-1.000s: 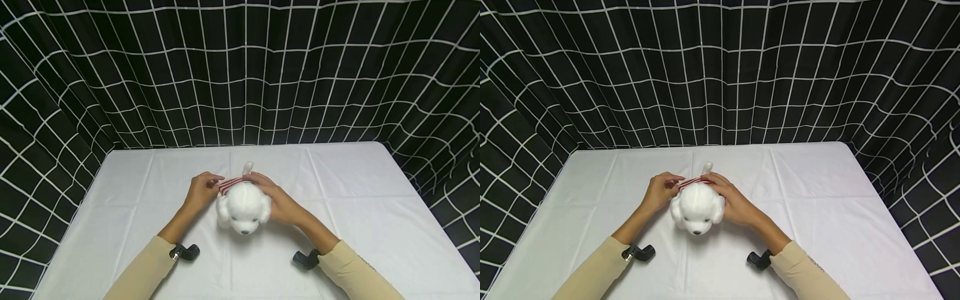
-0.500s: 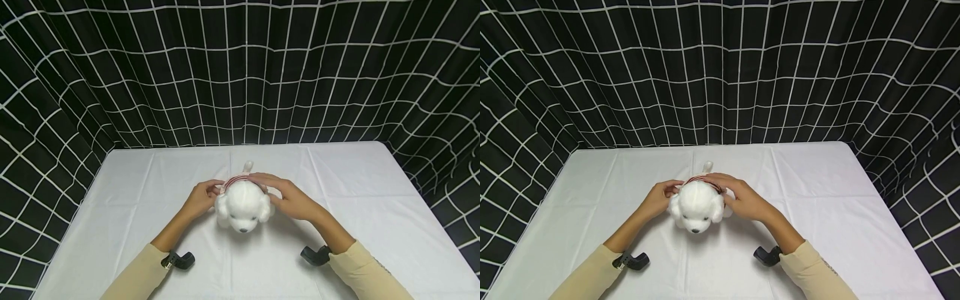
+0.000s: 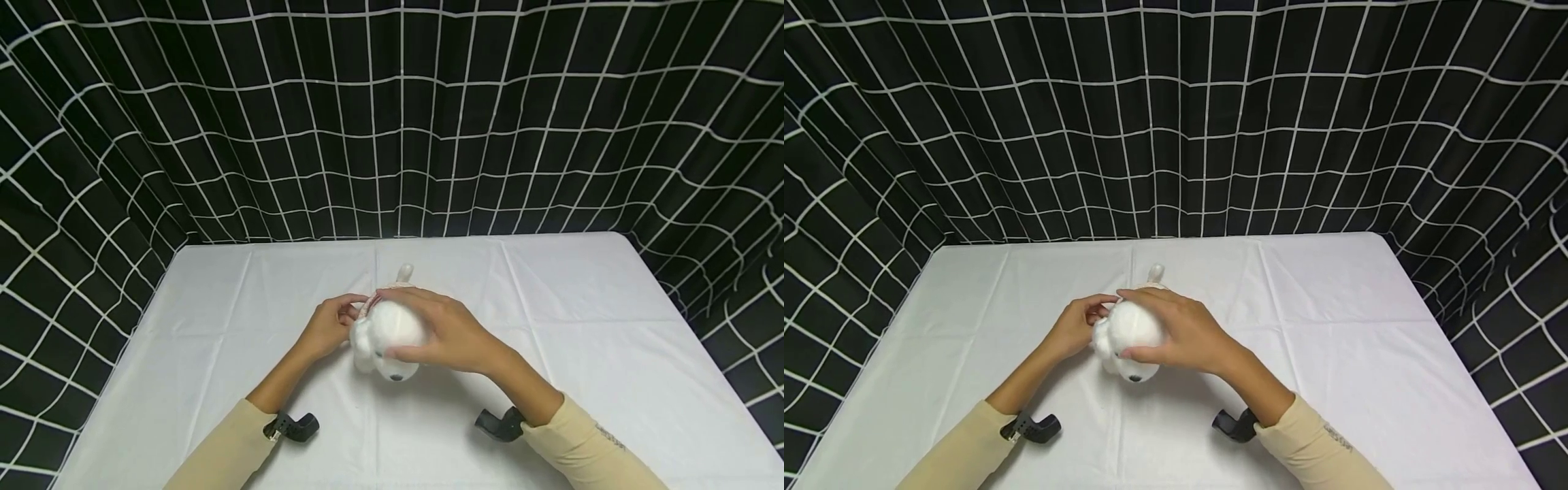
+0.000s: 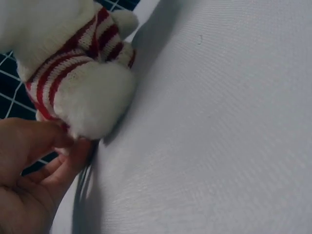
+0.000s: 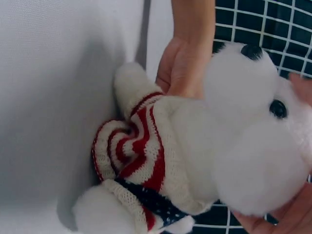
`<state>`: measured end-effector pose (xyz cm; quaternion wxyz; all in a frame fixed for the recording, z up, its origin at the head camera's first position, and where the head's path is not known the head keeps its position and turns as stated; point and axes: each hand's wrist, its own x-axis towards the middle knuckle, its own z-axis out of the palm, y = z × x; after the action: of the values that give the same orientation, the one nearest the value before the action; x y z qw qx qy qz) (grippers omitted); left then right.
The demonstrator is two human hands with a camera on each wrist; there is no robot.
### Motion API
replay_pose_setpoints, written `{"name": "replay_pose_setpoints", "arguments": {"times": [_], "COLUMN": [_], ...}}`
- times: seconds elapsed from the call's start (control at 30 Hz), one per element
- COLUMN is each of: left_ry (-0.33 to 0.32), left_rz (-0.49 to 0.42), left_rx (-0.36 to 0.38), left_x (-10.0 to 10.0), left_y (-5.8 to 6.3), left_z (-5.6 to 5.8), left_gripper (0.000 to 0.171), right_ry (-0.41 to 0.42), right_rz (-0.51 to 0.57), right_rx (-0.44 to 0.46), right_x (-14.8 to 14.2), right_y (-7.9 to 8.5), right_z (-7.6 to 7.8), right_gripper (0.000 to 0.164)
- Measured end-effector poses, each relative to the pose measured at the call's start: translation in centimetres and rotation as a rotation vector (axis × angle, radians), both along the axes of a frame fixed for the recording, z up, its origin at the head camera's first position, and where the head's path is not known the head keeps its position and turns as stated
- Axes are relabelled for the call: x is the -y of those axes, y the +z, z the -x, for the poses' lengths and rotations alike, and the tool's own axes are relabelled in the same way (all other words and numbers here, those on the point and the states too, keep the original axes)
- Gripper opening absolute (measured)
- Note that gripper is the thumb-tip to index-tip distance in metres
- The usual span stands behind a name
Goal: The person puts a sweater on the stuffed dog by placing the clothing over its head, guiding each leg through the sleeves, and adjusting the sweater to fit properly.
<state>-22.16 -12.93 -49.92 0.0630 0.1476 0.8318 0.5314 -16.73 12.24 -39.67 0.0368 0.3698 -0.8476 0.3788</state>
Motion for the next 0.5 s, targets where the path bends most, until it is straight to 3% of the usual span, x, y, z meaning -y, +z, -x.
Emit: {"name": "replay_pose_setpoints", "arguments": {"times": [0.07, 0.2, 0.4, 0.5], "left_ry": [0.011, 0.038, 0.11, 0.109], "left_rz": [-0.001, 0.013, 0.032, 0.047], "left_rx": [-0.029, -0.094, -0.143, -0.167], "left_x": [0.0, 0.1, 0.4, 0.4], "left_y": [-0.2, -0.3, -0.3, -0.5], "left_z": [0.1, 0.3, 1.2, 1.4], "left_gripper": [0.054, 0.048, 0.04, 0.037], "right_ry": [-0.005, 0.045, 0.087, 0.083], "right_rz": [-0.012, 0.06, 0.119, 0.114], "right_rx": [-0.007, 0.031, 0.057, 0.055], "right_x": [0.1, 0.2, 0.1, 0.2], "right_y": [-0.1, -0.2, -0.2, -0.2], "right_z": [0.1, 0.4, 0.4, 0.3], "right_gripper": [0.069, 0.062, 0.056, 0.055]}}
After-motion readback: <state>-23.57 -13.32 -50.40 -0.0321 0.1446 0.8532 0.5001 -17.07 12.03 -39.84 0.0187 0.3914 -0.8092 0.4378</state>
